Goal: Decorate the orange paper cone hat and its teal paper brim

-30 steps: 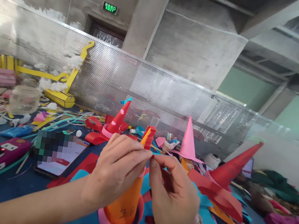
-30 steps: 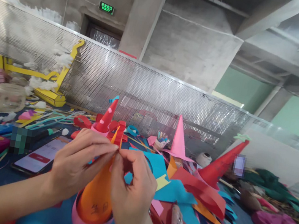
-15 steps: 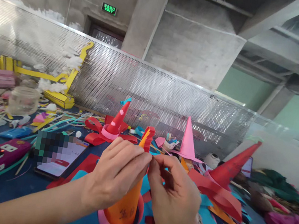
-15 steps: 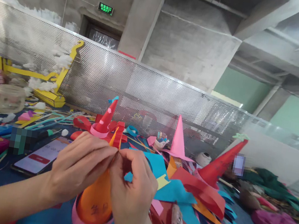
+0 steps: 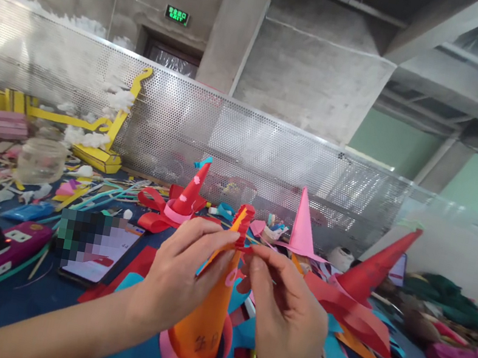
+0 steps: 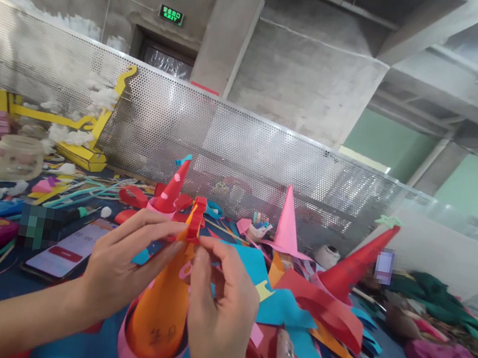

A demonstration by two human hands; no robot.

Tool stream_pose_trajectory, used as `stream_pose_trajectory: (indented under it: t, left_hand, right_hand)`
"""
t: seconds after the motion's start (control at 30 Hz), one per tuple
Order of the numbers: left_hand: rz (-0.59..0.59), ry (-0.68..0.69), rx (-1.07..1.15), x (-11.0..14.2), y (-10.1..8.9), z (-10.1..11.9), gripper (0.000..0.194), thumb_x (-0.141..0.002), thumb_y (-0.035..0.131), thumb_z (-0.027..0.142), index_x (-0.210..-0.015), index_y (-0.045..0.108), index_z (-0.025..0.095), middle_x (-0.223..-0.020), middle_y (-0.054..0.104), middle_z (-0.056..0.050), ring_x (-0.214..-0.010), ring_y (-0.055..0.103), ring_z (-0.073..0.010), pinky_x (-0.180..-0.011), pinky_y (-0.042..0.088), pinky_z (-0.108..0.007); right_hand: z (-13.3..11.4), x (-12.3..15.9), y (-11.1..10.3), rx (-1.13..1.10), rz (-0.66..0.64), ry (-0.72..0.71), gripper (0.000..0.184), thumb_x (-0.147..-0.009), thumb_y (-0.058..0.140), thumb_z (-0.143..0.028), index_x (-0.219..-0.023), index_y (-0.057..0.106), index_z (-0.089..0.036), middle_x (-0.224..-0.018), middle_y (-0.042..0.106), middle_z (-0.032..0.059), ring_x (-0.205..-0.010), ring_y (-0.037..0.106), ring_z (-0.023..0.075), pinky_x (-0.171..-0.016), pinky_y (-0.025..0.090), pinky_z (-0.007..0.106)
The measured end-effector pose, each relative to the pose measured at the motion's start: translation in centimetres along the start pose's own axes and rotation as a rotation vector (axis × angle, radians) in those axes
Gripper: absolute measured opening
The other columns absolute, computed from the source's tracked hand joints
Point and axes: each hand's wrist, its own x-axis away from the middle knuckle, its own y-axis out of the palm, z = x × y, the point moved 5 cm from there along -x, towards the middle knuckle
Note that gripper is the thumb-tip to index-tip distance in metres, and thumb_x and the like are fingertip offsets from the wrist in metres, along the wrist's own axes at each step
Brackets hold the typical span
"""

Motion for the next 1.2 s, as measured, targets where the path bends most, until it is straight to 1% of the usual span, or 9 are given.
stream_pose_trajectory:
  t: [0.1,0.27,0.4,0.5,0.63,0.73,0.87,1.03,1.2]
  left_hand:
    - [-0.011,0.038,-0.021,0.0,0.3,0.1,0.022,-0.088,0.064,0.008,-0.107,0.066,0.017,-0.091,0.068,-0.005,-0.082,0.064,-0.0142,-0.073,0.056,-0.028]
    - [-0.022,0.095,-0.054,-0.1,0.7,0.1,0.013,-0.091,0.062,0.012,-0.102,0.066,0.017,-0.085,0.067,-0.004,-0.076,0.061,-0.0143,-0.068,0.054,-0.029]
    - [-0.008,0.123,-0.038,-0.1,0.7,0.3,0.012,-0.089,0.063,0.01,-0.1,0.067,0.015,-0.084,0.066,-0.004,-0.076,0.06,-0.0146,-0.067,0.052,-0.029]
    - [-0.011,0.107,-0.025,-0.1,0.6,0.4,0.013,-0.089,0.063,0.009,-0.1,0.067,0.014,-0.084,0.067,-0.004,-0.075,0.06,-0.0145,-0.068,0.052,-0.029]
    - [-0.015,0.064,0.019,-0.1,0.4,0.5,0.013,-0.088,0.063,0.008,-0.098,0.067,0.015,-0.083,0.067,-0.004,-0.074,0.061,-0.0135,-0.066,0.053,-0.027]
    - [-0.013,0.032,0.033,-0.2,0.4,0.5,0.014,-0.087,0.064,0.008,-0.097,0.068,0.016,-0.083,0.068,-0.003,-0.074,0.062,-0.0129,-0.066,0.054,-0.025]
    - [-0.019,-0.121,0.08,-0.2,0.3,0.2,0.015,-0.084,0.065,0.005,-0.094,0.067,0.016,-0.081,0.069,-0.002,-0.073,0.065,-0.0107,-0.069,0.054,-0.02]
    - [-0.113,-0.389,0.23,0.2,0.6,-0.2,0.018,-0.083,0.061,0.007,-0.093,0.069,0.019,-0.075,0.073,0.003,-0.064,0.064,-0.0074,-0.065,0.053,-0.016]
    - [-0.161,-0.581,0.409,0.3,1.0,-0.7,0.012,-0.083,0.063,0.014,-0.086,0.073,0.021,-0.069,0.073,0.003,-0.062,0.065,-0.0091,-0.061,0.053,-0.017]
  right_hand:
    - [0.2,0.1,-0.3,0.033,0.009,-0.018,0.01,-0.092,0.057,-0.02,-0.092,0.066,-0.024,-0.063,0.064,-0.0063,-0.049,0.06,0.006,-0.046,0.051,0.011]
    - [0.1,0.2,-0.3,0.13,0.024,-0.048,0.007,-0.092,0.058,-0.021,-0.092,0.064,-0.024,-0.071,0.067,-0.0047,-0.043,0.053,0.0051,-0.042,0.047,0.015]
    - [0.0,0.1,0.1,0.136,0.011,-0.049,0.009,-0.089,0.06,-0.017,-0.087,0.063,-0.024,-0.07,0.066,-0.0061,-0.055,0.063,0.0079,-0.049,0.051,0.016]
    - [0.0,0.1,0.2,0.109,0.019,-0.069,0.011,-0.089,0.059,-0.014,-0.086,0.062,-0.024,-0.067,0.063,-0.0077,-0.057,0.063,0.0073,-0.054,0.053,0.016]
    - [-0.1,0.2,0.2,0.067,0.01,-0.076,0.014,-0.089,0.059,-0.013,-0.091,0.064,-0.026,-0.07,0.062,-0.0091,-0.051,0.058,0.0039,-0.048,0.048,0.012]
    - [-0.4,0.1,0.2,0.048,-0.01,-0.07,0.015,-0.089,0.059,-0.012,-0.088,0.064,-0.026,-0.067,0.061,-0.0096,-0.049,0.055,0.0032,-0.047,0.047,0.01]
    - [-0.6,-0.1,0.2,0.003,-0.02,-0.075,0.017,-0.088,0.057,-0.009,-0.086,0.063,-0.026,-0.067,0.061,-0.0098,-0.054,0.058,0.0034,-0.05,0.048,0.009]
    - [-0.4,-0.2,0.2,-0.015,-0.037,-0.098,0.019,-0.086,0.058,-0.008,-0.087,0.064,-0.026,-0.074,0.063,-0.0092,-0.059,0.06,0.0029,-0.054,0.049,0.007]
    - [0.0,-0.1,0.3,-0.152,-0.093,-0.019,0.018,-0.086,0.059,-0.01,-0.086,0.066,-0.026,-0.072,0.065,-0.0086,-0.061,0.063,0.0034,-0.056,0.051,0.006]
